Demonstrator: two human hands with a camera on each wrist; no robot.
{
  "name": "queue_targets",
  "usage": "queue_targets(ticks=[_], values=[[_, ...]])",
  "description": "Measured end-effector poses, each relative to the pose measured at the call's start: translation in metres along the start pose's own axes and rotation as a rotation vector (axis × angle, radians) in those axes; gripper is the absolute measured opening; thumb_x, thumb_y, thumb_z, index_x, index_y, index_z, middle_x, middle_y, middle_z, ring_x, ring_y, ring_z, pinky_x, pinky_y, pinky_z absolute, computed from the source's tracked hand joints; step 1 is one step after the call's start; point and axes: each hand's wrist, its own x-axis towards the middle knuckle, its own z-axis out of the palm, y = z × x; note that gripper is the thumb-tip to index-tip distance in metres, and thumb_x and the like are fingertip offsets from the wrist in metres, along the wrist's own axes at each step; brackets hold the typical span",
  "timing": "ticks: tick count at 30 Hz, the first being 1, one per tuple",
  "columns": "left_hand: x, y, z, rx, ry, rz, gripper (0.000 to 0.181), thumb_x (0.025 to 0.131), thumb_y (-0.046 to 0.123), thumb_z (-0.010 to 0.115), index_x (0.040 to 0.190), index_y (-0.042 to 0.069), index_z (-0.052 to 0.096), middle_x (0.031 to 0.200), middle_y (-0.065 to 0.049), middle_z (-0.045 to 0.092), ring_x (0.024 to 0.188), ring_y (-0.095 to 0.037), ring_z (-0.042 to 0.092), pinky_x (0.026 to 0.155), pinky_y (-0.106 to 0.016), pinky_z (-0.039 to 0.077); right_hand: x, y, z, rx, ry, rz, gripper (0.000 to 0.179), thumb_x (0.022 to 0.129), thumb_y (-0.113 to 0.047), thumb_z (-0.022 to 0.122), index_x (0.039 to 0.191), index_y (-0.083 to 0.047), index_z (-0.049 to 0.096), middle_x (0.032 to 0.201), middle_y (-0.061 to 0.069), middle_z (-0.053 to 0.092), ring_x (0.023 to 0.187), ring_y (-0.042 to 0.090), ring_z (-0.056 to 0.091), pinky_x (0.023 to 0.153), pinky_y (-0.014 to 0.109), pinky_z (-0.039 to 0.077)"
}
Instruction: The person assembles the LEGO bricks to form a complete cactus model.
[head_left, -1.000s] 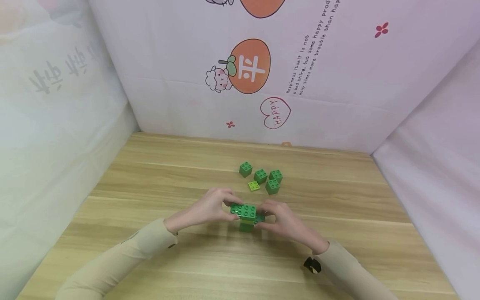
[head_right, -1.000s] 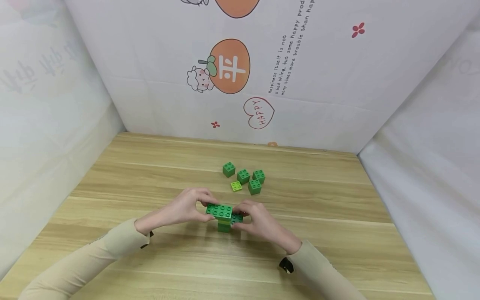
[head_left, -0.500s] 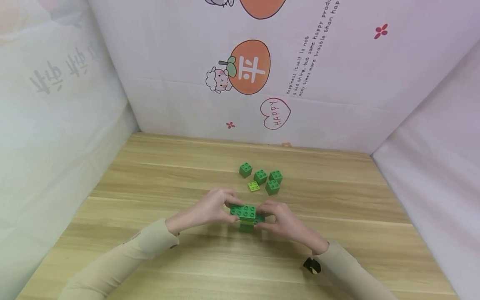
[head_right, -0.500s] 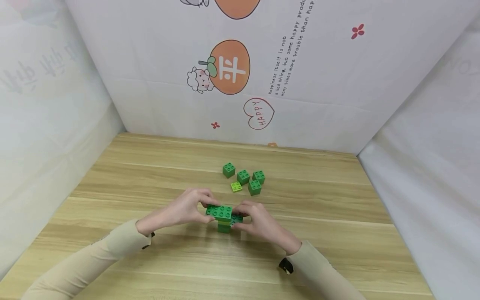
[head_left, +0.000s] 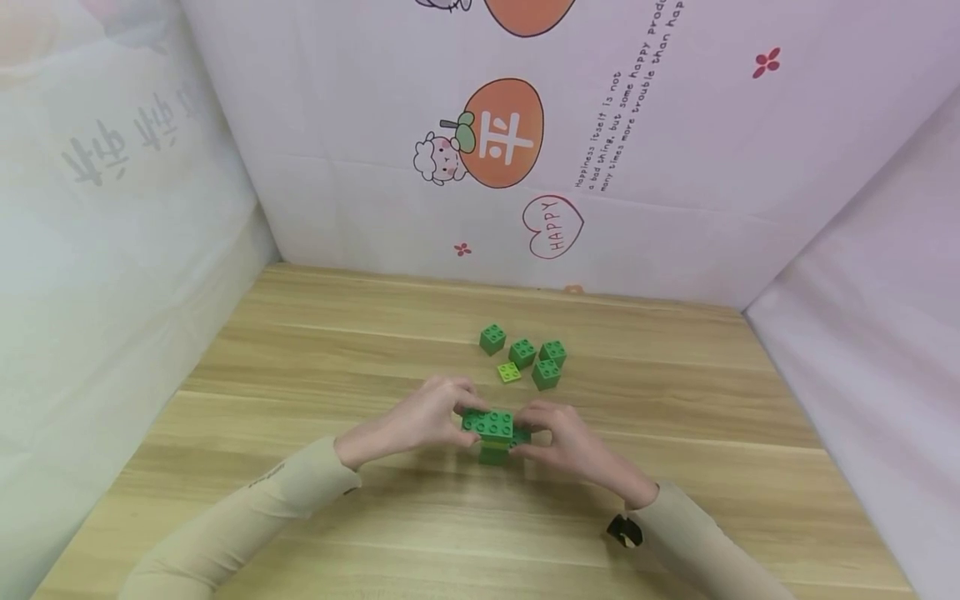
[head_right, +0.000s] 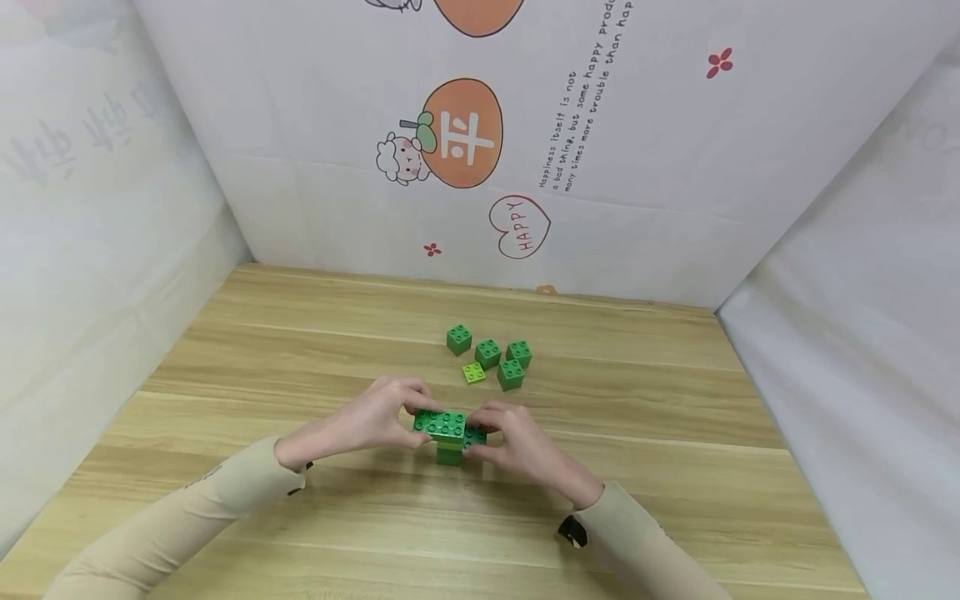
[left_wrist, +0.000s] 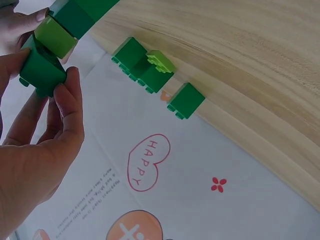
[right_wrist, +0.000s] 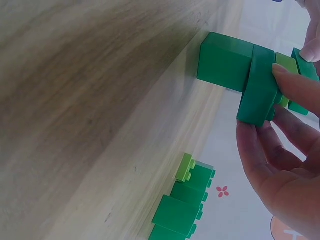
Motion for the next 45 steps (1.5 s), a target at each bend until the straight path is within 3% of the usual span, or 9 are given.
queue_targets(ticks=[6,10,14,19,31,45], values=[[0.0027,0.0002,-0.0017,-0.011,-0.025,-0.02,0.038,0.077,0.008,0.08,0.114,0.002,0.072,0.107,-0.009,0.069,0.09,-0.016,0.068,0.081,-0.03,0.062,0.0001,-0.0001,-0.0004,-0.003,0.01,-0.015,0.026,0.083,-0.014,0.079,0.107,-0.007,0.072,0.104,0.005,0.073,0.095,0.018,0.072,0.085,0.032,0.062],[0.002,0.002,-0.003,0.034,-0.027,-0.027,0.037,0.078,0.011,0.08,0.114,0.004,0.072,0.109,-0.008,0.07,0.094,-0.017,0.067,0.086,-0.035,0.061,0.0003,-0.0013,-0.0009,-0.006,0.002,0.0,0.026,0.083,-0.015,0.078,0.107,-0.007,0.072,0.104,0.004,0.073,0.096,0.017,0.071,0.085,0.031,0.062],[0.0013,0.0021,-0.0026,0.058,-0.028,-0.025,0.036,0.08,0.013,0.079,0.114,0.005,0.07,0.11,-0.006,0.07,0.098,-0.017,0.067,0.088,-0.03,0.059,0.0003,-0.0024,-0.0014,-0.013,-0.001,0.006,0.026,0.084,-0.016,0.078,0.107,-0.008,0.072,0.104,0.004,0.073,0.095,0.016,0.071,0.085,0.031,0.062],[0.0012,0.0005,-0.0004,-0.012,-0.009,-0.027,0.038,0.081,0.015,0.08,0.116,0.005,0.069,0.111,-0.006,0.072,0.098,-0.017,0.069,0.087,-0.022,0.059,0.0004,-0.0022,-0.0013,-0.011,-0.001,0.009,0.025,0.084,-0.016,0.078,0.107,-0.008,0.072,0.104,0.004,0.073,0.095,0.015,0.071,0.084,0.031,0.062],[0.0047,-0.0043,0.0045,-0.153,0.024,-0.058,0.031,0.082,0.014,0.08,0.111,0.007,0.074,0.111,-0.009,0.075,0.097,-0.015,0.07,0.083,-0.023,0.061,0.0012,-0.0002,0.0,-0.018,-0.001,0.001,0.025,0.084,-0.017,0.078,0.107,-0.009,0.072,0.104,0.003,0.073,0.095,0.015,0.07,0.084,0.03,0.062],[0.01,-0.0001,-0.0011,-0.116,-0.011,-0.071,0.028,0.079,0.015,0.082,0.106,0.009,0.077,0.104,-0.005,0.077,0.09,-0.006,0.066,0.075,-0.015,0.057,0.0012,0.0011,0.0002,-0.009,-0.002,0.006,0.026,0.084,-0.017,0.078,0.109,-0.01,0.072,0.106,0.002,0.073,0.095,0.014,0.07,0.085,0.029,0.062]])
